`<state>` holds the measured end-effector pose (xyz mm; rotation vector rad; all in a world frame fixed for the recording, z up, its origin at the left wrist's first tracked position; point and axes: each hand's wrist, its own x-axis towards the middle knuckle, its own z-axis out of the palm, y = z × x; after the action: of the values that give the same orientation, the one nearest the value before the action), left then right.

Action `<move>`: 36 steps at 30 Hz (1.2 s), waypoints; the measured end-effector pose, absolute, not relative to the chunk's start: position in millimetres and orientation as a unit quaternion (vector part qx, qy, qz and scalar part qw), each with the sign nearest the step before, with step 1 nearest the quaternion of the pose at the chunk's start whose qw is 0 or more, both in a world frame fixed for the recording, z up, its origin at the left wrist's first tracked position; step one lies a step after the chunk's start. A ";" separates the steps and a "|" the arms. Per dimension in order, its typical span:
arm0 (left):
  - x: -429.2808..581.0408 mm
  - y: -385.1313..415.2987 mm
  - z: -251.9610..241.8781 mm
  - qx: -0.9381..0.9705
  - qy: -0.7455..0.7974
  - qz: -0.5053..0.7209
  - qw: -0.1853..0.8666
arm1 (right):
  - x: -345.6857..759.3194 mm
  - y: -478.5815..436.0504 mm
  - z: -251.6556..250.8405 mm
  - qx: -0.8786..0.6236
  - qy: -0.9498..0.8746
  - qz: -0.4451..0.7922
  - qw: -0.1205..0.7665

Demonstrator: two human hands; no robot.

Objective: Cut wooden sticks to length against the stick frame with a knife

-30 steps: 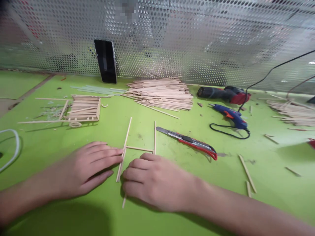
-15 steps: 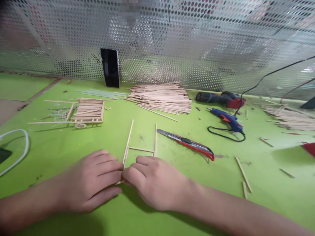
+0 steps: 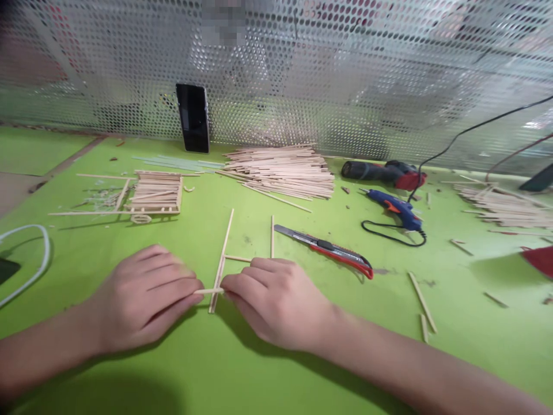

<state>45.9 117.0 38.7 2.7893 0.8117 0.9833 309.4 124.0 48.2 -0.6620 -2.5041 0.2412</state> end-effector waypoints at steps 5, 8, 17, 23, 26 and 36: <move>44.6 118.9 37.8 0.906 0.268 0.325 0.039 | 311.2 127.4 45.5 -0.248 -0.927 0.085 0.268; 43.7 120.1 36.2 0.905 0.273 0.323 0.040 | 312.5 129.1 44.3 -0.254 -0.927 0.084 0.265; 42.9 120.9 33.4 0.902 0.271 0.335 0.039 | 314.0 127.7 42.9 -0.257 -0.931 0.100 0.241; 49.2 119.6 35.8 0.909 0.232 0.344 0.030 | 310.1 125.5 40.6 -0.256 -0.935 0.098 0.227; 49.4 118.8 35.4 0.907 0.231 0.350 0.025 | 309.4 125.3 39.3 -0.261 -0.935 0.099 0.216; 42.7 122.1 34.1 0.901 0.254 0.352 0.023 | 313.7 128.3 41.6 -0.269 -0.933 0.108 0.214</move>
<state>42.7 122.1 34.1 2.7894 0.7862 1.0898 313.7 128.3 41.6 -0.7470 -2.5883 0.2992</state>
